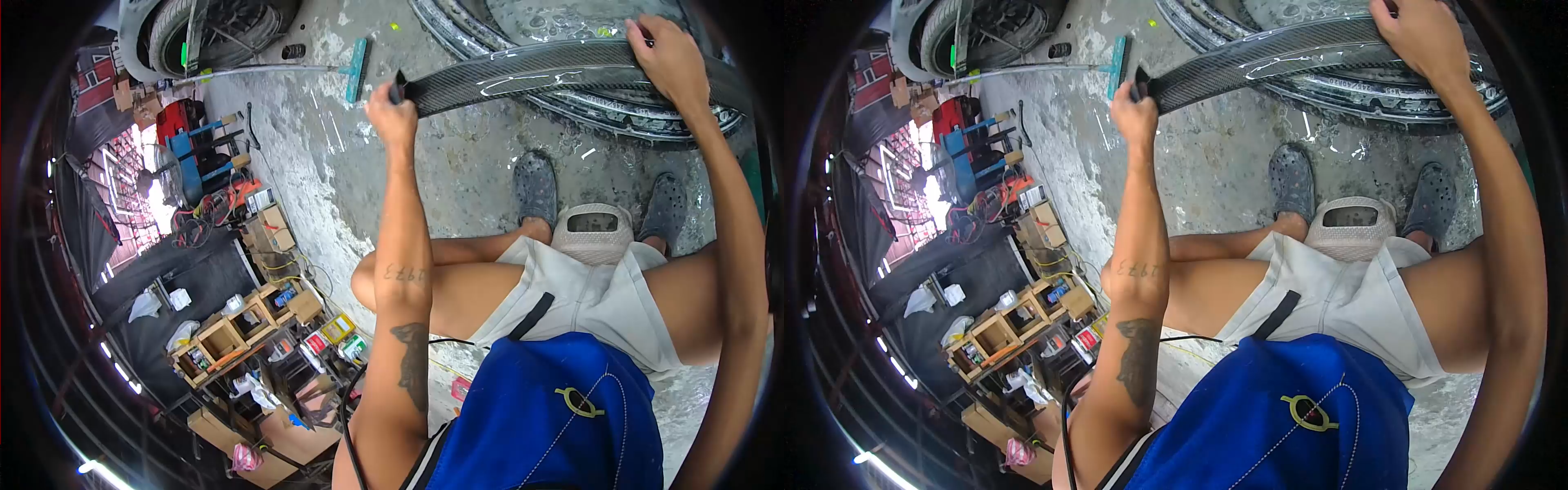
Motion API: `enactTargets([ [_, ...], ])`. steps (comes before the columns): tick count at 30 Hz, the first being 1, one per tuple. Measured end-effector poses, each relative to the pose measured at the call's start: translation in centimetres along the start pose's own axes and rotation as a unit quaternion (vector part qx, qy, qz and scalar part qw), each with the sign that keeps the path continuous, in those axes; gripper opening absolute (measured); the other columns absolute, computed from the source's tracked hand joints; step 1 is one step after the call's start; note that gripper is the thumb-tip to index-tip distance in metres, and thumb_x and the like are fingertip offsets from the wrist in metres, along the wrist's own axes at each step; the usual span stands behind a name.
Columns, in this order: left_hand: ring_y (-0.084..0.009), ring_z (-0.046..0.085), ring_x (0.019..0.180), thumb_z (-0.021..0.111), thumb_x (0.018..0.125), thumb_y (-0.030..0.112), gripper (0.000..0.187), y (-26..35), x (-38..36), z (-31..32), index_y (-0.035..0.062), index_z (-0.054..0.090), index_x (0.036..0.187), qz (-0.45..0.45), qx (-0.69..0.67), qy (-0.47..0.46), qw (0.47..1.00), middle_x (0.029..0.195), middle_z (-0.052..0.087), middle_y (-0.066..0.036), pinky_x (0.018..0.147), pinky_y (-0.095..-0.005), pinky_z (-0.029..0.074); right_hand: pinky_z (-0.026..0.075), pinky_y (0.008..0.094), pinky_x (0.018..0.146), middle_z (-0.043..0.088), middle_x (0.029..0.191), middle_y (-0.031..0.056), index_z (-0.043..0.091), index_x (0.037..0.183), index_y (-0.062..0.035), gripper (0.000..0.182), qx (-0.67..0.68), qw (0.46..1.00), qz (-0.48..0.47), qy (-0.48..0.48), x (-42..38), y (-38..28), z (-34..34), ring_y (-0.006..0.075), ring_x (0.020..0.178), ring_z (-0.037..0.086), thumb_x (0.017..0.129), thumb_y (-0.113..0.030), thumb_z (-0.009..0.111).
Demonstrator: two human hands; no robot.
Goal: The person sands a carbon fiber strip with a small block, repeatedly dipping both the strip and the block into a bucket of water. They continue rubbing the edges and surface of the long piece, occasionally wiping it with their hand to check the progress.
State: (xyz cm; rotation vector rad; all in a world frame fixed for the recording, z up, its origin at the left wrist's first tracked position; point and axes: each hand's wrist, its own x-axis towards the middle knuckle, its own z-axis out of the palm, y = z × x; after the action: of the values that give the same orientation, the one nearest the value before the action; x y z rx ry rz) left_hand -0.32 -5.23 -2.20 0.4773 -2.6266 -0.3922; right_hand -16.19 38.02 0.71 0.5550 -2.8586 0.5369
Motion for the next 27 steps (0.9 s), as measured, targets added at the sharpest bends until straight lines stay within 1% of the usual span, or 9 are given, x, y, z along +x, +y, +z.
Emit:
enactTargets([
  [1,-0.0369,0.060,0.093,0.063,0.066,-0.002,0.031,0.0,-0.3,-1.0,0.0051,0.070,0.095,-0.038,0.021,-0.029,0.999,0.096,0.067,-0.016,0.089,-0.0462,0.042,0.049,0.0473,0.086,0.069,0.100,0.0198,0.068,0.104,-0.0012,0.041,0.003,1.000,-0.006,0.002,-0.5,-0.2,0.2,0.0405,0.096,0.064,0.098,-0.040,0.055],
  [4,-0.0367,0.056,0.087,0.066,0.071,-0.001,0.026,6.4,-2.5,-0.5,0.0063,0.070,0.095,0.097,-0.035,0.025,0.994,0.091,0.066,-0.014,0.082,-0.0449,0.046,0.049,0.0479,0.085,0.069,0.100,0.0199,0.068,0.103,-0.0013,0.041,0.011,1.000,0.002,0.016,-0.9,-0.6,0.9,0.0407,0.095,0.064,0.098,-0.040,0.055],
  [6,-0.0347,0.056,0.090,0.065,0.067,-0.006,0.035,12.1,-4.3,-0.8,0.0107,0.070,0.098,0.144,-0.088,-0.023,0.985,0.091,0.065,-0.012,0.084,-0.0427,0.044,0.049,0.0479,0.085,0.069,0.099,0.0197,0.068,0.104,-0.0014,0.041,0.008,1.000,0.002,0.002,-1.2,-0.7,1.0,0.0405,0.095,0.064,0.098,-0.040,0.055],
  [11,-0.0326,0.058,0.090,0.066,0.065,-0.007,0.039,4.4,-3.1,-2.9,0.0077,0.072,0.101,0.147,-0.049,-0.003,0.988,0.092,0.066,-0.012,0.085,-0.0423,0.044,0.049,0.0478,0.084,0.069,0.098,0.0185,0.067,0.102,-0.0013,0.039,0.038,0.999,-0.005,-0.001,-2.0,-0.2,1.9,0.0392,0.094,0.064,0.098,-0.038,0.056],
  [13,-0.0335,0.059,0.089,0.068,0.069,-0.004,0.029,-1.8,-2.6,-3.4,0.0055,0.072,0.097,0.040,-0.016,-0.001,0.999,0.092,0.068,-0.013,0.082,-0.0448,0.044,0.049,0.0482,0.084,0.069,0.097,0.0183,0.067,0.100,-0.0011,0.038,0.038,0.999,-0.010,0.019,-2.2,-0.8,1.5,0.0391,0.093,0.064,0.098,-0.038,0.056],
  [14,-0.0334,0.058,0.088,0.068,0.069,-0.005,0.029,-1.4,-2.6,-3.4,0.0060,0.072,0.096,0.048,0.009,0.004,0.999,0.092,0.067,-0.013,0.081,-0.0445,0.044,0.049,0.0482,0.085,0.069,0.098,0.0180,0.068,0.100,-0.0011,0.039,0.025,1.000,-0.014,0.009,-2.0,-1.3,1.1,0.0391,0.093,0.064,0.098,-0.038,0.056],
  [19,-0.0314,0.059,0.089,0.066,0.075,-0.005,0.028,10.9,-4.8,-0.9,0.0093,0.072,0.099,0.147,-0.077,0.011,0.986,0.090,0.066,-0.010,0.084,-0.0404,0.044,0.049,0.0461,0.086,0.070,0.099,0.0167,0.069,0.102,-0.0014,0.039,0.023,0.998,-0.001,0.060,-2.2,-1.3,2.0,0.0380,0.095,0.064,0.098,-0.038,0.056],
  [22,-0.0318,0.055,0.089,0.065,0.069,-0.008,0.037,11.8,-4.7,-1.0,0.0113,0.071,0.099,0.170,-0.134,-0.041,0.975,0.089,0.064,-0.012,0.082,-0.0429,0.040,0.049,0.0458,0.087,0.070,0.099,0.0168,0.069,0.104,-0.0017,0.039,0.033,0.999,-0.010,0.014,-2.0,-0.4,1.6,0.0378,0.096,0.064,0.098,-0.038,0.057],
  [27,-0.0326,0.055,0.089,0.065,0.072,-0.007,0.031,-0.5,-3.3,-3.4,0.0083,0.071,0.098,0.032,0.028,0.025,0.999,0.089,0.065,-0.012,0.083,-0.0434,0.040,0.049,0.0456,0.086,0.070,0.099,0.0169,0.069,0.103,-0.0016,0.039,0.024,1.000,-0.008,0.008,-1.7,-1.0,1.4,0.0376,0.096,0.065,0.098,-0.038,0.057],
])
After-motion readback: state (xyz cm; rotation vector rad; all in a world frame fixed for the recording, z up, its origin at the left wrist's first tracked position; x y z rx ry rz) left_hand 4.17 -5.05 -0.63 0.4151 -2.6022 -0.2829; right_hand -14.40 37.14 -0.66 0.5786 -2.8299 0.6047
